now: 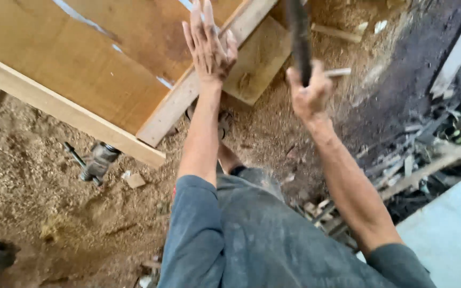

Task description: Hammering nails into wooden boards to assemble a structure in a workshop.

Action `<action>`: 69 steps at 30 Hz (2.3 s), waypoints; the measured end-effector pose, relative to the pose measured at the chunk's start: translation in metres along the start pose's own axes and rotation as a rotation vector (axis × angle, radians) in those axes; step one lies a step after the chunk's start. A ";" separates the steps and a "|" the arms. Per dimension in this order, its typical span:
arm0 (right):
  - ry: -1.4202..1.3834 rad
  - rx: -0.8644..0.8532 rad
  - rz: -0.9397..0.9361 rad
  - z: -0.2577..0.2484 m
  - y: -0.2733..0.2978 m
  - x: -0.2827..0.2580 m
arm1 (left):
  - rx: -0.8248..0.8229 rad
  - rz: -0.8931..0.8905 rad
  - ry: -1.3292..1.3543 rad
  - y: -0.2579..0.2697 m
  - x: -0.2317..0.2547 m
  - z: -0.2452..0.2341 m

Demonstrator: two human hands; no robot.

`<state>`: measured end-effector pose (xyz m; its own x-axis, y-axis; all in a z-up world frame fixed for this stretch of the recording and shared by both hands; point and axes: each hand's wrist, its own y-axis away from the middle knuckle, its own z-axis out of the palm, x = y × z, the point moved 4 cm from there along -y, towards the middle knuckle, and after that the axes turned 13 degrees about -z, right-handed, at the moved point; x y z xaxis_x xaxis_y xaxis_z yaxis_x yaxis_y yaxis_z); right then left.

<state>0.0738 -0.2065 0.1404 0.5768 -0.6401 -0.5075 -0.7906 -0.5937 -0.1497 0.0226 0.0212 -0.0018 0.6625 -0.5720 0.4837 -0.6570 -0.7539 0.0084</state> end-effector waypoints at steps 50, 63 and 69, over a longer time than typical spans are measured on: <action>-0.780 0.250 1.093 0.178 0.181 -0.362 | -0.116 0.870 0.113 -0.200 -0.173 -0.110; -1.103 0.208 1.061 0.193 0.171 -0.393 | -0.418 0.430 0.494 -0.235 -0.188 -0.098; -0.972 0.142 1.092 0.201 0.107 -0.408 | -0.836 -0.461 0.934 -0.261 -0.210 -0.149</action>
<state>-0.2880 0.0892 0.1610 -0.6240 -0.1226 -0.7717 -0.7804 0.0476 0.6235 0.0016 0.3859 0.0247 0.6096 0.3672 0.7025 -0.6852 -0.2013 0.6999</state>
